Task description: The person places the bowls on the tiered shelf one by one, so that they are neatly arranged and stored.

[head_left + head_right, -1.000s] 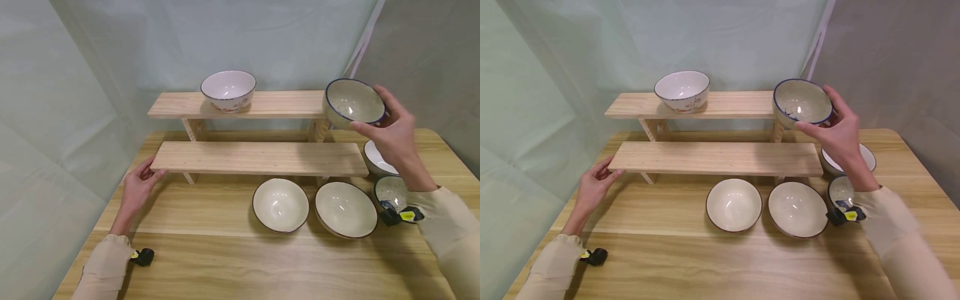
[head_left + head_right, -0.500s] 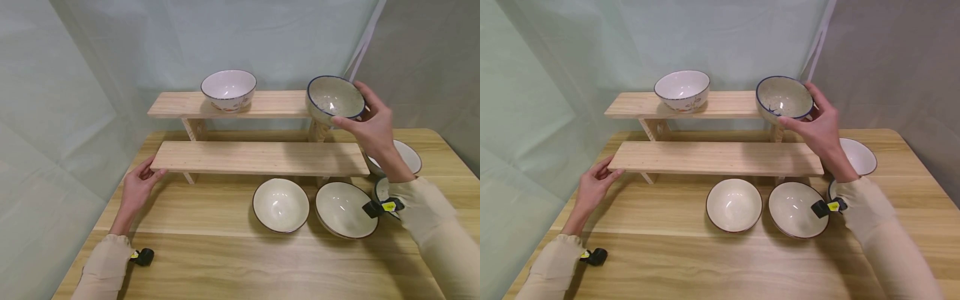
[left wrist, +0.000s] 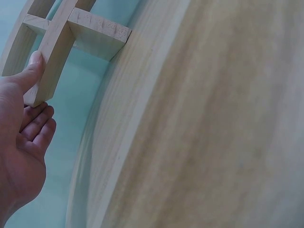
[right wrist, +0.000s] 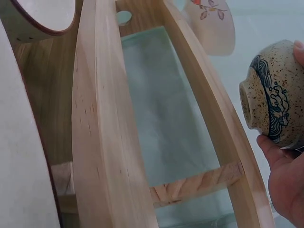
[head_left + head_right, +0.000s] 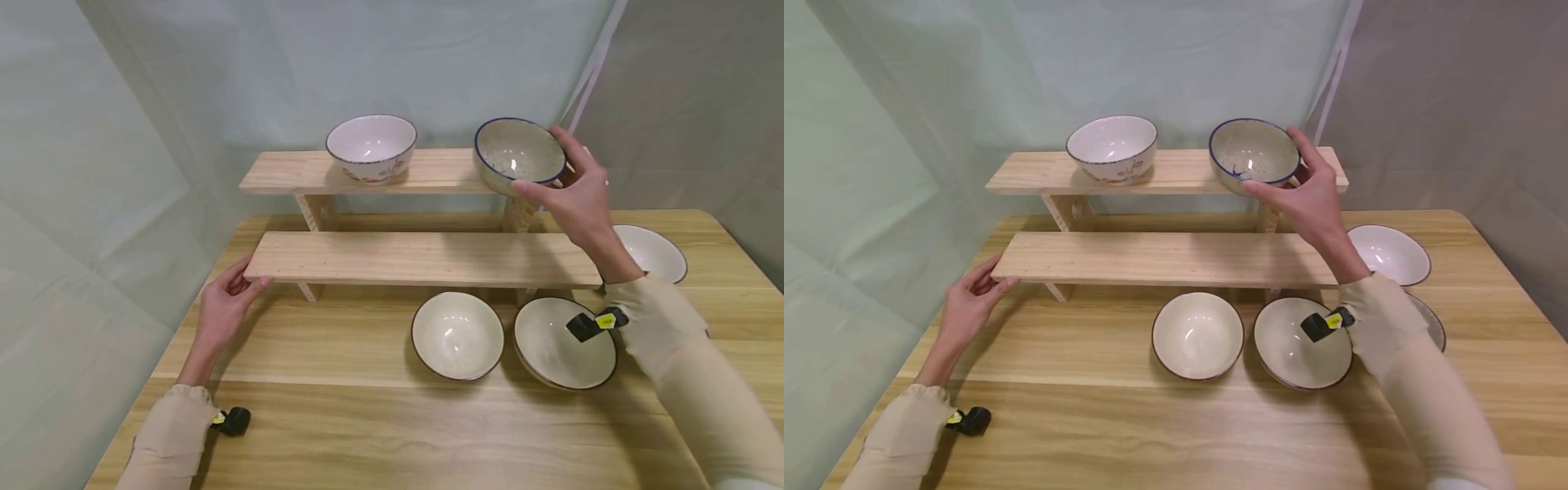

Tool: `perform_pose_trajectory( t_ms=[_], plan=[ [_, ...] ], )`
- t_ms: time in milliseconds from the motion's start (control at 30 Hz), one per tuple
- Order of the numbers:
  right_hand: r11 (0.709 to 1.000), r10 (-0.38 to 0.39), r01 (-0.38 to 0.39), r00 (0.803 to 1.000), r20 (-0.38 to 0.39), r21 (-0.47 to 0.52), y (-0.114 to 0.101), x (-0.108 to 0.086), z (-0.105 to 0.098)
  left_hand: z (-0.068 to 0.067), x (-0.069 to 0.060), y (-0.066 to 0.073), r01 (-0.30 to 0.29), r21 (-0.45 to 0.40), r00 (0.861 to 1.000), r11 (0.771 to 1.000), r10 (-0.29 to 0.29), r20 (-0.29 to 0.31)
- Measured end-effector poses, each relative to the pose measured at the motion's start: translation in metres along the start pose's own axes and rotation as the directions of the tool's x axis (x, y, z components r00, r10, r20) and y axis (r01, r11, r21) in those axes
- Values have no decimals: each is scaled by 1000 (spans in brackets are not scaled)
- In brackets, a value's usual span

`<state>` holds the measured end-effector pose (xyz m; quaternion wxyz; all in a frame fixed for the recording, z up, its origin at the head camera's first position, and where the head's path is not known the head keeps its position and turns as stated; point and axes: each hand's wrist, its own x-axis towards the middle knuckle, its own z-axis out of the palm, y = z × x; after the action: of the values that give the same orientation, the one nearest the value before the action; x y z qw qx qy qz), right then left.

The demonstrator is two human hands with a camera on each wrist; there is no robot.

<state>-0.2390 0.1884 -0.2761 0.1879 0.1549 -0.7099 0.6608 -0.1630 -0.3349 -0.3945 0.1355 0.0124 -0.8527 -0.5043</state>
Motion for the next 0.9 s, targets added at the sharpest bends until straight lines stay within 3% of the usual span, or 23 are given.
perform_pose_trajectory(
  t_ms=[167, 900],
  plan=[
    [999, 35, -35, 999, 13, 1, 0, 3, 8, 0, -1, 0, 8, 2, 1000, 1000, -8, 4],
    [999, 26, -25, 999, 39, -23, 2, 19, 40, -3, -2, -1, 14, 12, 1000, 1000, -14, 6]
  ],
)
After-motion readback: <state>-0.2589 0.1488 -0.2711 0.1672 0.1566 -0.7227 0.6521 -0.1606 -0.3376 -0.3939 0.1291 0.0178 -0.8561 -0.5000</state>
